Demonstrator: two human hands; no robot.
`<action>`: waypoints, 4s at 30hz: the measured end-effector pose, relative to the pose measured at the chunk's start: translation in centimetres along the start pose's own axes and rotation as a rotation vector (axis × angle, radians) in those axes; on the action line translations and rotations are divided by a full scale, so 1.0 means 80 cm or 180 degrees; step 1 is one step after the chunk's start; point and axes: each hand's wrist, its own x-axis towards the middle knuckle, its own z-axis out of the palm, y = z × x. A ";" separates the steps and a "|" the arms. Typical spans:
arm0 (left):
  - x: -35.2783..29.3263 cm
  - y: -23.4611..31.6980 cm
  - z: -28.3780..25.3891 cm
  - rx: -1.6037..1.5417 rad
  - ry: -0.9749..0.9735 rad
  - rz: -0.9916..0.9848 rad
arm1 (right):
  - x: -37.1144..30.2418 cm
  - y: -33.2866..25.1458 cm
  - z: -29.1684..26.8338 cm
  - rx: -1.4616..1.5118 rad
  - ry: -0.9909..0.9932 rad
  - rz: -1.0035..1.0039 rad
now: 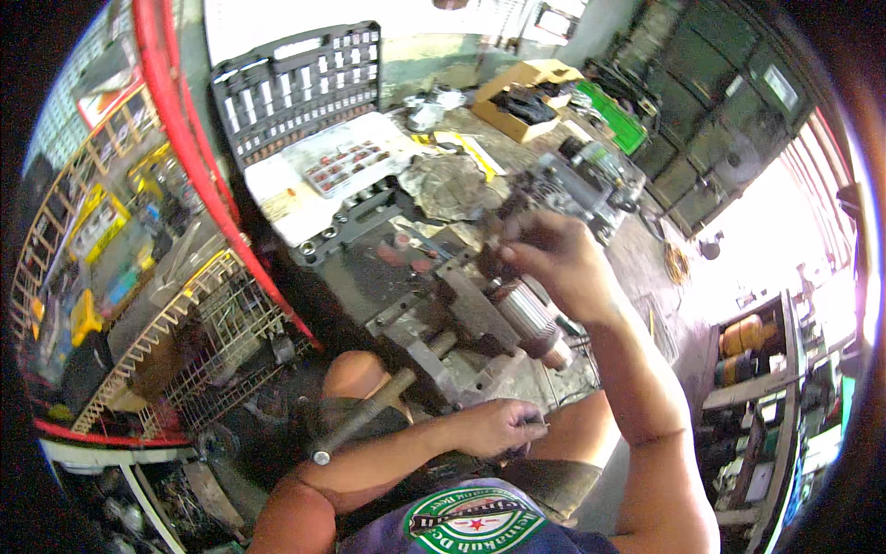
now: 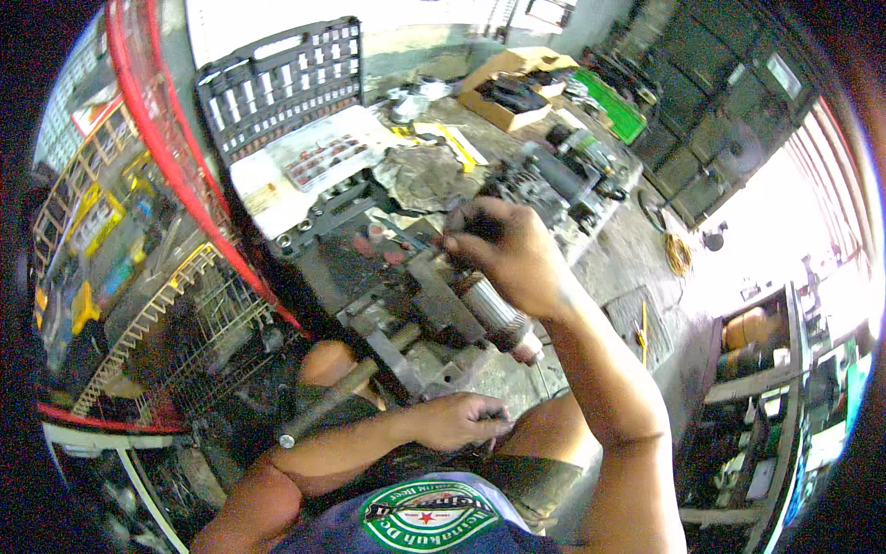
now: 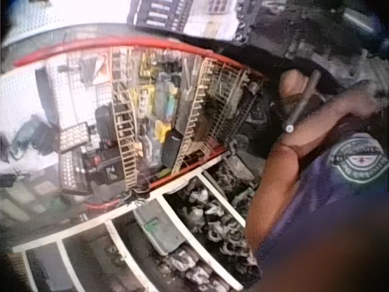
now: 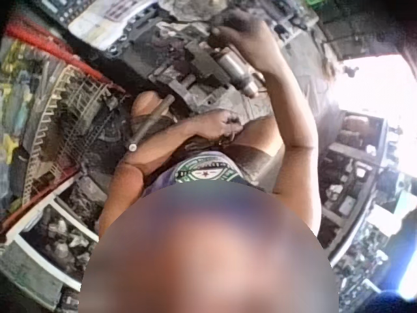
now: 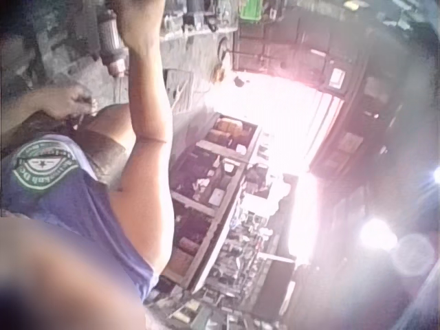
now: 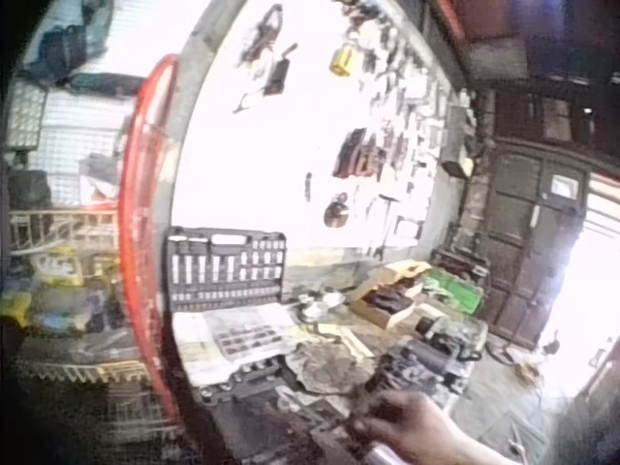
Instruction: The person uses a rotary tool to grind or clean the surface of a motor component clamped in a vise. They repeatedly adjust the tool and the component, occasionally wiping the area with a cloth.
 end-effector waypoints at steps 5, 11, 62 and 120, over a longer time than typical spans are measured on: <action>-0.040 0.050 0.015 0.0058 0.0307 0.0223 | -0.197 0.031 -0.024 0.1641 0.0195 0.0711; -0.042 0.071 0.047 0.0578 0.0950 -0.0175 | -0.330 0.097 0.050 0.3241 0.1187 0.1950; -0.075 0.083 0.055 -0.0273 0.1694 -0.0662 | -0.354 0.552 -0.231 -0.2309 0.2035 0.2570; -0.124 0.053 0.041 -0.0449 0.2132 0.0066 | -0.330 0.167 0.103 0.3525 0.0614 0.1476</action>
